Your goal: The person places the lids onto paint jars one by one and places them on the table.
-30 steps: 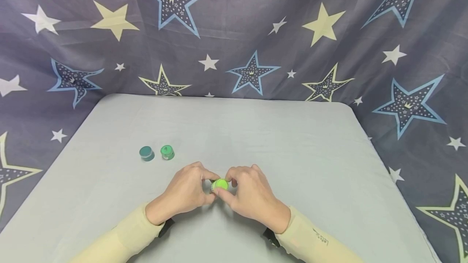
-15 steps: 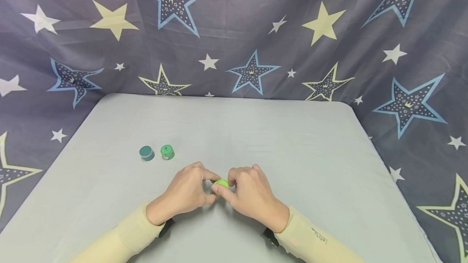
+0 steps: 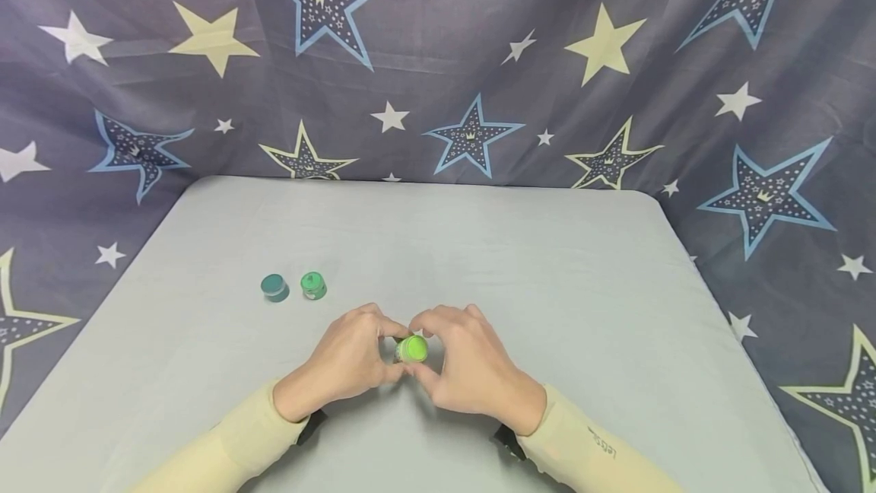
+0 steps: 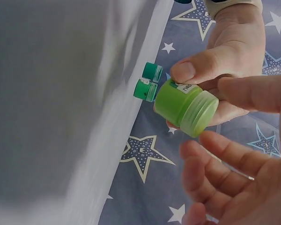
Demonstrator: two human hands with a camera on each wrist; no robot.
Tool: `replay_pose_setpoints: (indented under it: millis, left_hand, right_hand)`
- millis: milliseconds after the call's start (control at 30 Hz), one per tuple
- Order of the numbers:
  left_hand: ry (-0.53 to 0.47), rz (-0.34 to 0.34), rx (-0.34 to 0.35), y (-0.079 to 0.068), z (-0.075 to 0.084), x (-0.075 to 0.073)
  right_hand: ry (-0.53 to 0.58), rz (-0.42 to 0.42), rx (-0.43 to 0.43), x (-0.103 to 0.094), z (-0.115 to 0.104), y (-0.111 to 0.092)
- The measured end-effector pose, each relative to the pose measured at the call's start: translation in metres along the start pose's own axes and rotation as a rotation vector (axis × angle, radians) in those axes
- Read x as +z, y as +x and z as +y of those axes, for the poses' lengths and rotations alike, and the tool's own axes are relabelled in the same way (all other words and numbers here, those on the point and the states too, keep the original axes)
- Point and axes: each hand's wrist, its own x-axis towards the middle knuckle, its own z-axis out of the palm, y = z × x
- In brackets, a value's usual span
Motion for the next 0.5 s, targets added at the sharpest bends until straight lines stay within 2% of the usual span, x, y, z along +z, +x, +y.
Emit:
replay_pose_setpoints:
  millis: [233,500]
  left_hand:
    - [-0.003,-0.003,-0.007,-0.0002,0.0004,0.0003]
    - [-0.006,0.001,-0.002,-0.0002,0.0008,0.0002]
  right_hand:
    - [0.012,-0.009,-0.018,0.0001,-0.0005,-0.0012]
    - [-0.024,-0.001,0.014,0.001,-0.0014,-0.0009]
